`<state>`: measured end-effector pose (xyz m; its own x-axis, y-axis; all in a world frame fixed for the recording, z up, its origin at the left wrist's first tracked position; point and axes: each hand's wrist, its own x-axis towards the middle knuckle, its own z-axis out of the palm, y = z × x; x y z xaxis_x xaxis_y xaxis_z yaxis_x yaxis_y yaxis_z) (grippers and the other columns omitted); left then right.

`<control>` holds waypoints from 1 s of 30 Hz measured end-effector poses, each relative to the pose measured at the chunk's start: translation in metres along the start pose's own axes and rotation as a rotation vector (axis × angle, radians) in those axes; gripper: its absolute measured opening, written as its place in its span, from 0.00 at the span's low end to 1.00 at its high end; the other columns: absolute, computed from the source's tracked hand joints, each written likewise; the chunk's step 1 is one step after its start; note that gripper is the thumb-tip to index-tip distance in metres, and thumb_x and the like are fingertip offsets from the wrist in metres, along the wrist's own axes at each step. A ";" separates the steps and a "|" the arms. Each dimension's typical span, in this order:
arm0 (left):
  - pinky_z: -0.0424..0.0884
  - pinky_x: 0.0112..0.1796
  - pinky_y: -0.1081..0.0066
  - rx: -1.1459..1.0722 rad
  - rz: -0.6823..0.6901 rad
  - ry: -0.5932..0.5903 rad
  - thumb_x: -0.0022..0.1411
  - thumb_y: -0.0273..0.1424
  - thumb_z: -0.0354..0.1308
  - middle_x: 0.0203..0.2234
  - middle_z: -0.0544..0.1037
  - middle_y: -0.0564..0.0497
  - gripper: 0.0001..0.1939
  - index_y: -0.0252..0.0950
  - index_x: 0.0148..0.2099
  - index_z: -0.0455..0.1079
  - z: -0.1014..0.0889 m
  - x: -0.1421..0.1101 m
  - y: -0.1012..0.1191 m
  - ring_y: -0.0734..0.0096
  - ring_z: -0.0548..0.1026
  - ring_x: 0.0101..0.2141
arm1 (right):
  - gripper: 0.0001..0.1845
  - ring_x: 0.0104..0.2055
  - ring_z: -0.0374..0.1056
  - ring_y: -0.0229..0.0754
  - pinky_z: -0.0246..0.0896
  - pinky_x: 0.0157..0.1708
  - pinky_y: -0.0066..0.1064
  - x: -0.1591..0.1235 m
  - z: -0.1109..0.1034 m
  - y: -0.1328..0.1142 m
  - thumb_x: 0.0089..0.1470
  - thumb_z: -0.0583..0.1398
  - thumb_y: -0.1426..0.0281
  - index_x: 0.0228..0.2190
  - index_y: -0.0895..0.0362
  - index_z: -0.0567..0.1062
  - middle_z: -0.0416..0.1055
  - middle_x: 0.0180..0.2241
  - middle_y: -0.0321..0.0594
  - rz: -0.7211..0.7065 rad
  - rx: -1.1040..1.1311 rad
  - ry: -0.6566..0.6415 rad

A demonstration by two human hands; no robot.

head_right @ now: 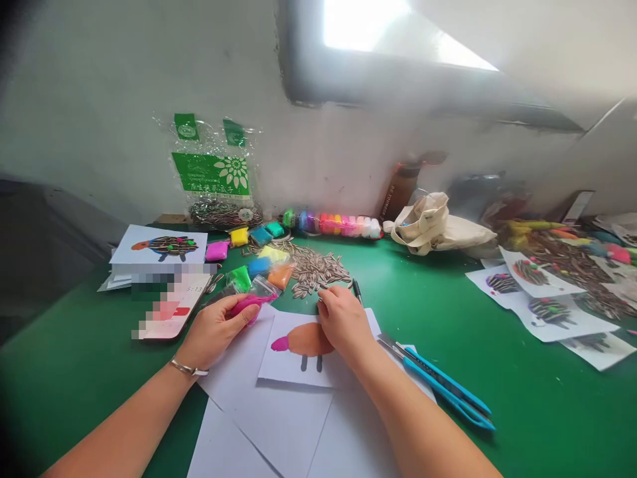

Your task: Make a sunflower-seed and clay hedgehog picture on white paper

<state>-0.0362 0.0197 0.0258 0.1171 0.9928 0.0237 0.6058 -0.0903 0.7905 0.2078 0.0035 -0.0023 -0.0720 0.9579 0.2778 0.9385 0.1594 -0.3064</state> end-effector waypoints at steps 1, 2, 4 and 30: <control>0.68 0.34 0.68 0.016 0.003 0.004 0.55 0.47 0.55 0.36 0.79 0.49 0.22 0.38 0.44 0.75 0.000 0.000 -0.001 0.61 0.74 0.36 | 0.10 0.41 0.66 0.43 0.59 0.41 0.30 -0.001 0.001 0.002 0.56 0.55 0.74 0.38 0.57 0.76 0.72 0.37 0.42 -0.006 -0.010 0.007; 0.69 0.35 0.68 0.029 0.005 0.006 0.55 0.47 0.55 0.37 0.79 0.49 0.22 0.38 0.45 0.75 0.001 0.001 -0.001 0.61 0.75 0.36 | 0.10 0.41 0.66 0.43 0.58 0.42 0.29 -0.002 0.001 0.004 0.56 0.56 0.73 0.38 0.57 0.76 0.72 0.37 0.42 -0.013 -0.022 0.012; 0.69 0.36 0.68 0.049 0.012 0.009 0.55 0.47 0.55 0.38 0.79 0.49 0.22 0.39 0.45 0.74 0.002 0.000 -0.001 0.61 0.75 0.37 | 0.10 0.40 0.65 0.42 0.58 0.41 0.29 -0.002 0.002 0.008 0.56 0.56 0.73 0.37 0.57 0.76 0.72 0.35 0.41 -0.028 -0.055 0.004; 0.71 0.40 0.68 0.065 0.066 -0.027 0.56 0.42 0.54 0.41 0.79 0.51 0.20 0.39 0.47 0.74 0.001 -0.005 0.005 0.62 0.76 0.39 | 0.12 0.41 0.66 0.41 0.61 0.41 0.32 0.005 -0.009 -0.009 0.56 0.53 0.76 0.38 0.55 0.75 0.71 0.37 0.41 -0.092 0.328 0.083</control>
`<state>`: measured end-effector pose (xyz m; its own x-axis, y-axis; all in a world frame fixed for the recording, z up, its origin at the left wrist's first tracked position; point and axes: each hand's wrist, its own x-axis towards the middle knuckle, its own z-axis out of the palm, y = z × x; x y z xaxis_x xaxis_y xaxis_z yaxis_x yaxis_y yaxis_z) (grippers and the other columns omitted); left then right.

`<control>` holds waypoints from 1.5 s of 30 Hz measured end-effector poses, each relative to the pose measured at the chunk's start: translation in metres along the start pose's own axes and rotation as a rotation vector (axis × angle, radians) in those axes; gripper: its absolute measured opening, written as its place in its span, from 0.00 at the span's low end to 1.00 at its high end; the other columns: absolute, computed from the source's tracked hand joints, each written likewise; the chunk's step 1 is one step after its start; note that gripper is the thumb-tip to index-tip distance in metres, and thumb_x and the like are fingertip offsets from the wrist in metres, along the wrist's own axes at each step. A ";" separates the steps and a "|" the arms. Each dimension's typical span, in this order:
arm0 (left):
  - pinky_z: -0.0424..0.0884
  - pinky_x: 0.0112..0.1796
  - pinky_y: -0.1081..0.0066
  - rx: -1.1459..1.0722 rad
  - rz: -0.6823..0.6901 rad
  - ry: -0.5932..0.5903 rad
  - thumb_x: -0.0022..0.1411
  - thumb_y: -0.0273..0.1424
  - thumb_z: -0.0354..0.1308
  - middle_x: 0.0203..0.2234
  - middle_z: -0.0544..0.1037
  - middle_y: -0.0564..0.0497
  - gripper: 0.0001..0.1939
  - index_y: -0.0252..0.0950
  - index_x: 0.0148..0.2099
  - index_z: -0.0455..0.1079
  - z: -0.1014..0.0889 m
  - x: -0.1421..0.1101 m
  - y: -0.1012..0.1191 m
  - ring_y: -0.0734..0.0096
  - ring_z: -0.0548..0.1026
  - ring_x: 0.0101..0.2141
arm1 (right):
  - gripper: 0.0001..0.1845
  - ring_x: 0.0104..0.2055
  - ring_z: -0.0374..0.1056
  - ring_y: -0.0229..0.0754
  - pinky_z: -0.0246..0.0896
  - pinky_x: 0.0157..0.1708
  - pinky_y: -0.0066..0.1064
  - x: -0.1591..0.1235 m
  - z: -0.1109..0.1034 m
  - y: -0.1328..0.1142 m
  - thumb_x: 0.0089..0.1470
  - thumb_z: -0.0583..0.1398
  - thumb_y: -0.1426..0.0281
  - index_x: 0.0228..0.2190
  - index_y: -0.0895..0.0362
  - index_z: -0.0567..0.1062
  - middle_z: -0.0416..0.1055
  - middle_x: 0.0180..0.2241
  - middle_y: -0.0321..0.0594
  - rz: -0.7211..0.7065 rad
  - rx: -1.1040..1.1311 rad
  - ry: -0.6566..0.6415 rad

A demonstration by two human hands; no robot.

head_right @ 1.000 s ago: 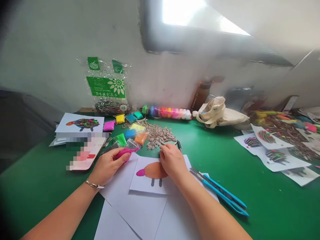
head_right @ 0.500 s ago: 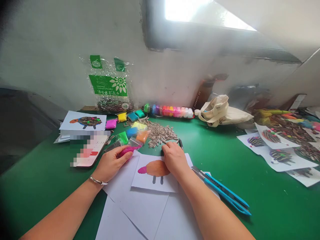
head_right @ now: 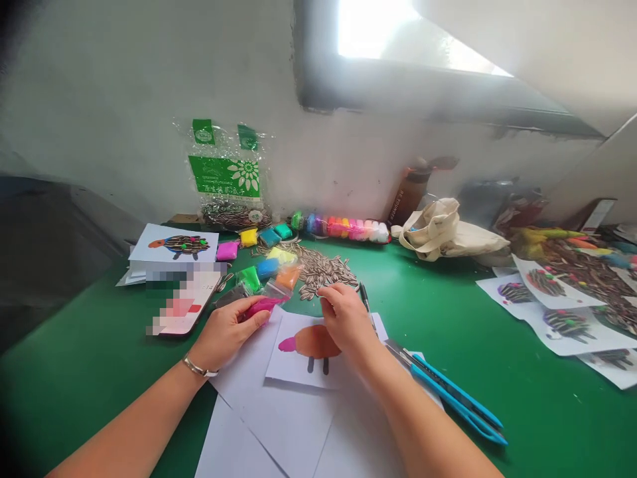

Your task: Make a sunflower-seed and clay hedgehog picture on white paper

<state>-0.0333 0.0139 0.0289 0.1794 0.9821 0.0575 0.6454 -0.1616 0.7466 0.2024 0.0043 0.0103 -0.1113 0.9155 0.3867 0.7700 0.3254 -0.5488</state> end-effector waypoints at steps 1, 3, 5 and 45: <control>0.71 0.40 0.69 -0.011 0.007 -0.006 0.57 0.42 0.54 0.41 0.79 0.51 0.20 0.40 0.48 0.73 0.000 -0.001 0.001 0.62 0.76 0.39 | 0.12 0.40 0.66 0.40 0.61 0.40 0.31 0.003 -0.001 -0.008 0.57 0.53 0.75 0.38 0.55 0.75 0.72 0.36 0.41 -0.013 0.064 0.001; 0.71 0.40 0.70 -0.029 0.018 -0.017 0.57 0.42 0.54 0.40 0.79 0.52 0.19 0.40 0.48 0.73 -0.001 -0.002 0.003 0.63 0.76 0.39 | 0.12 0.39 0.67 0.40 0.62 0.39 0.31 0.009 0.000 -0.024 0.56 0.53 0.75 0.37 0.54 0.76 0.72 0.35 0.40 -0.033 0.167 -0.007; 0.71 0.40 0.70 -0.048 0.029 -0.025 0.57 0.42 0.54 0.40 0.79 0.52 0.19 0.41 0.48 0.73 -0.002 -0.004 0.004 0.64 0.76 0.39 | 0.12 0.38 0.67 0.39 0.63 0.39 0.31 0.014 0.003 -0.035 0.56 0.53 0.75 0.37 0.54 0.76 0.72 0.35 0.40 -0.054 0.237 0.002; 0.70 0.42 0.68 0.020 0.019 -0.059 0.56 0.46 0.54 0.43 0.79 0.49 0.24 0.39 0.49 0.73 0.005 -0.002 -0.004 0.60 0.76 0.41 | 0.12 0.28 0.57 0.40 0.52 0.29 0.31 -0.069 -0.027 -0.001 0.52 0.51 0.84 0.25 0.59 0.69 0.64 0.27 0.42 -0.116 -0.505 -0.244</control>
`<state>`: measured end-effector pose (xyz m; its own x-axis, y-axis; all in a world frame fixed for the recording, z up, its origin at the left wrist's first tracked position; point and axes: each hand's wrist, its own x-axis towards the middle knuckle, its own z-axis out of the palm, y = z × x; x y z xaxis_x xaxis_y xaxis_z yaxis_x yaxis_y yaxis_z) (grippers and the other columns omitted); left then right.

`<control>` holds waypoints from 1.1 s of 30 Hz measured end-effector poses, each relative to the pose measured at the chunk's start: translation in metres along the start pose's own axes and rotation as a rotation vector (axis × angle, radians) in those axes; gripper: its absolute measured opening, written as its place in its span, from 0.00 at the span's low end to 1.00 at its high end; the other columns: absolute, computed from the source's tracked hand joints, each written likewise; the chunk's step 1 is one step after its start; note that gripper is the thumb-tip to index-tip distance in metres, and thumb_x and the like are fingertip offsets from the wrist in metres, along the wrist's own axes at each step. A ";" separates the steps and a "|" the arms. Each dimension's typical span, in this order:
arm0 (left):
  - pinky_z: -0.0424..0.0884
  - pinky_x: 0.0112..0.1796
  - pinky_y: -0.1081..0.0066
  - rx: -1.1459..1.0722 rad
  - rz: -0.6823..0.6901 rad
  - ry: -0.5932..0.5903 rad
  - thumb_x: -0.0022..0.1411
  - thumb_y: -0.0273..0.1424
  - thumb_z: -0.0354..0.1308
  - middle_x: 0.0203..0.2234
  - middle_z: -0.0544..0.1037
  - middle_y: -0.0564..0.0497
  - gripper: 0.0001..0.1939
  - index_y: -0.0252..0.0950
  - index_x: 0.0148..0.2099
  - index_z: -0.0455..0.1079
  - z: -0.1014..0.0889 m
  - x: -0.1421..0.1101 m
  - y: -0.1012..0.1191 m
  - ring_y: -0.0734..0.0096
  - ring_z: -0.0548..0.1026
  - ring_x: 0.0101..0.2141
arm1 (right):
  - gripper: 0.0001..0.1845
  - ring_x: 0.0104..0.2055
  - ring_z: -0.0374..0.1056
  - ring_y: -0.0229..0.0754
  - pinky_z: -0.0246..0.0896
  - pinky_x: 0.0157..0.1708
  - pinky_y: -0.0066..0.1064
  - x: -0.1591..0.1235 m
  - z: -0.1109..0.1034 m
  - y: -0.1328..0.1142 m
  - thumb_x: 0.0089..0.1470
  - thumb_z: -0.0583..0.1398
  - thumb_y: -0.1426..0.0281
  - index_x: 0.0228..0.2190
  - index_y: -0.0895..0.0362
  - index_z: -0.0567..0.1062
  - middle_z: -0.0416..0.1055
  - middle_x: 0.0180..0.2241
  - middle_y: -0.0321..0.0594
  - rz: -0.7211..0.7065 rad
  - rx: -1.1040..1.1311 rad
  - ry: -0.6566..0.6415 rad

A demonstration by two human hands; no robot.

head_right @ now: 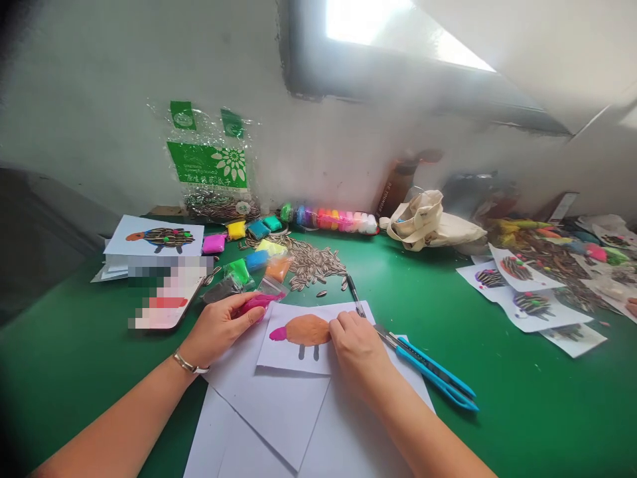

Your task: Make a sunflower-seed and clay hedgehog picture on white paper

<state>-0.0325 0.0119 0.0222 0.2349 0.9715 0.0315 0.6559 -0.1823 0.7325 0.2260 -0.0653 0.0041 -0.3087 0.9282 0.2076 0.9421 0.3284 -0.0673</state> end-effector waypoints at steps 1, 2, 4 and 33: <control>0.70 0.42 0.68 0.003 0.001 0.001 0.56 0.46 0.54 0.43 0.79 0.49 0.24 0.39 0.50 0.73 0.000 0.000 0.000 0.60 0.76 0.41 | 0.12 0.29 0.58 0.40 0.53 0.30 0.30 -0.001 0.000 0.002 0.54 0.51 0.82 0.26 0.59 0.70 0.65 0.28 0.42 0.029 0.063 -0.008; 0.69 0.42 0.68 0.005 0.001 0.000 0.56 0.46 0.54 0.43 0.79 0.49 0.24 0.38 0.50 0.73 0.000 0.000 0.000 0.60 0.76 0.41 | 0.12 0.31 0.60 0.40 0.55 0.30 0.30 -0.002 0.001 0.005 0.56 0.50 0.80 0.28 0.59 0.70 0.65 0.29 0.42 0.058 0.142 -0.014; 0.69 0.43 0.68 0.010 0.002 -0.001 0.57 0.46 0.54 0.43 0.79 0.49 0.24 0.38 0.49 0.73 0.000 0.000 0.000 0.60 0.76 0.42 | 0.12 0.34 0.62 0.40 0.59 0.32 0.29 -0.004 0.003 0.010 0.59 0.50 0.78 0.32 0.57 0.72 0.67 0.32 0.41 0.096 0.308 -0.019; 0.69 0.45 0.66 0.050 0.005 -0.010 0.57 0.47 0.54 0.44 0.78 0.49 0.25 0.37 0.50 0.72 0.004 0.003 -0.006 0.61 0.75 0.43 | 0.12 0.34 0.63 0.40 0.59 0.33 0.29 -0.003 0.005 0.016 0.55 0.52 0.81 0.32 0.57 0.73 0.68 0.32 0.40 0.021 0.324 -0.034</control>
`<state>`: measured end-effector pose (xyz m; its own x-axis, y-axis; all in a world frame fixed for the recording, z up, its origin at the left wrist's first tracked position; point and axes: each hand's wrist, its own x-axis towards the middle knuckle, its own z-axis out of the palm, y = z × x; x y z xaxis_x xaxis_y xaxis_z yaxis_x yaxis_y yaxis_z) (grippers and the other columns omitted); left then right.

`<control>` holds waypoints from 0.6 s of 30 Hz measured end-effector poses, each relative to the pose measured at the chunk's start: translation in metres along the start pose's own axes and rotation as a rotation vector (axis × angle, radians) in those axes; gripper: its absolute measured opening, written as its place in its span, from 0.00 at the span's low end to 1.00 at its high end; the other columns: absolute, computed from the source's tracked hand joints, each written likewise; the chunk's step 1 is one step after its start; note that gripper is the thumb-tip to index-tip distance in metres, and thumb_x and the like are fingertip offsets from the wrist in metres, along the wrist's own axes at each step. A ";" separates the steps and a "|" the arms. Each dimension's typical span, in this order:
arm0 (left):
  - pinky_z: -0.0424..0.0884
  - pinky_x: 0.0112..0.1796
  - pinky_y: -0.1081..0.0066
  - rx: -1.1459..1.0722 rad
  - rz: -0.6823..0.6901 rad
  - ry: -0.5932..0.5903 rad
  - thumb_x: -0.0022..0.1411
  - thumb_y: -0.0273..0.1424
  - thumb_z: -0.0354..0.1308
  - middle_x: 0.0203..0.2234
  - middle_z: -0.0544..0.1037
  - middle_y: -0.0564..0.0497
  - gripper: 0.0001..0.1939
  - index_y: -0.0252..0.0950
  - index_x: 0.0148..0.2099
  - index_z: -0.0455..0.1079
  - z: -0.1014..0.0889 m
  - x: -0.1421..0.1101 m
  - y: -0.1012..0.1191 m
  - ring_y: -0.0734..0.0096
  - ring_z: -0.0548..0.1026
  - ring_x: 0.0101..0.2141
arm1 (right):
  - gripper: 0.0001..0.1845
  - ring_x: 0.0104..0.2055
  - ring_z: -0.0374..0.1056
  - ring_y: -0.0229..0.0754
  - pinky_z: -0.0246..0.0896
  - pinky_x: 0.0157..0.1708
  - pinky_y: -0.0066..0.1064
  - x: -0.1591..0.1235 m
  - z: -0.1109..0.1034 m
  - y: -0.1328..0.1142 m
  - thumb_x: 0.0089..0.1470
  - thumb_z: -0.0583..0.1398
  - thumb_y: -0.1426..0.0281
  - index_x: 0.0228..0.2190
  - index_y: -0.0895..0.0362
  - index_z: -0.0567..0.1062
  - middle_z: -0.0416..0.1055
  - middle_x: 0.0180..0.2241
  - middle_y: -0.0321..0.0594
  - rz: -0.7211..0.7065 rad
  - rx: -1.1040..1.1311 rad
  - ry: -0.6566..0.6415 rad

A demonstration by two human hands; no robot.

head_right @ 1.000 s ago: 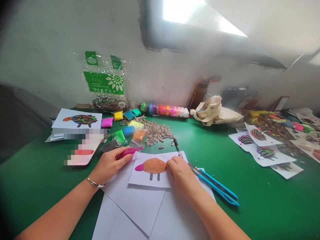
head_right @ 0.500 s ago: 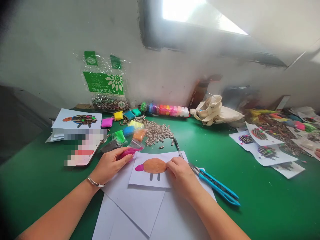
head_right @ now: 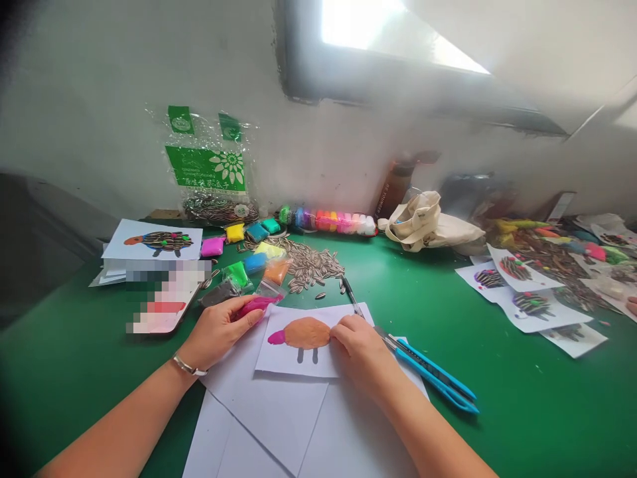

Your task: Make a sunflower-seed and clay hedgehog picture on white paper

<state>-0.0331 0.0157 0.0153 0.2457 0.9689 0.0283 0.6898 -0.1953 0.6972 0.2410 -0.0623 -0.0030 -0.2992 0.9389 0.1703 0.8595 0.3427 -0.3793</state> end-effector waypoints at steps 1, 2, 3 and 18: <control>0.69 0.45 0.67 0.002 0.000 0.000 0.57 0.47 0.54 0.44 0.78 0.49 0.25 0.37 0.50 0.72 0.000 0.000 0.000 0.61 0.75 0.43 | 0.13 0.33 0.62 0.41 0.58 0.32 0.30 0.001 -0.001 -0.001 0.54 0.51 0.83 0.30 0.58 0.73 0.68 0.30 0.41 -0.041 -0.082 -0.019; 0.69 0.45 0.67 0.003 0.000 0.001 0.57 0.47 0.54 0.44 0.78 0.49 0.25 0.37 0.50 0.72 0.000 0.000 0.000 0.61 0.75 0.43 | 0.13 0.31 0.61 0.41 0.57 0.30 0.31 0.003 -0.001 -0.002 0.53 0.51 0.83 0.28 0.59 0.72 0.68 0.29 0.42 -0.090 -0.165 -0.040; 0.69 0.45 0.67 0.005 -0.001 0.002 0.57 0.47 0.54 0.44 0.78 0.49 0.25 0.37 0.50 0.72 0.000 0.000 0.000 0.61 0.75 0.43 | 0.13 0.30 0.60 0.42 0.56 0.29 0.32 0.004 -0.002 -0.002 0.52 0.51 0.84 0.26 0.59 0.71 0.67 0.28 0.42 -0.137 -0.238 -0.061; 0.69 0.42 0.70 0.052 0.014 0.015 0.57 0.48 0.53 0.42 0.79 0.51 0.24 0.38 0.50 0.72 -0.001 0.000 0.002 0.63 0.76 0.41 | 0.07 0.31 0.59 0.37 0.55 0.31 0.28 0.007 -0.012 0.003 0.60 0.50 0.72 0.30 0.54 0.66 0.65 0.30 0.35 0.186 0.302 -0.021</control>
<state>-0.0324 0.0154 0.0174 0.2457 0.9681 0.0485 0.7209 -0.2160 0.6586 0.2465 -0.0554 0.0083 -0.1603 0.9855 0.0555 0.7398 0.1572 -0.6542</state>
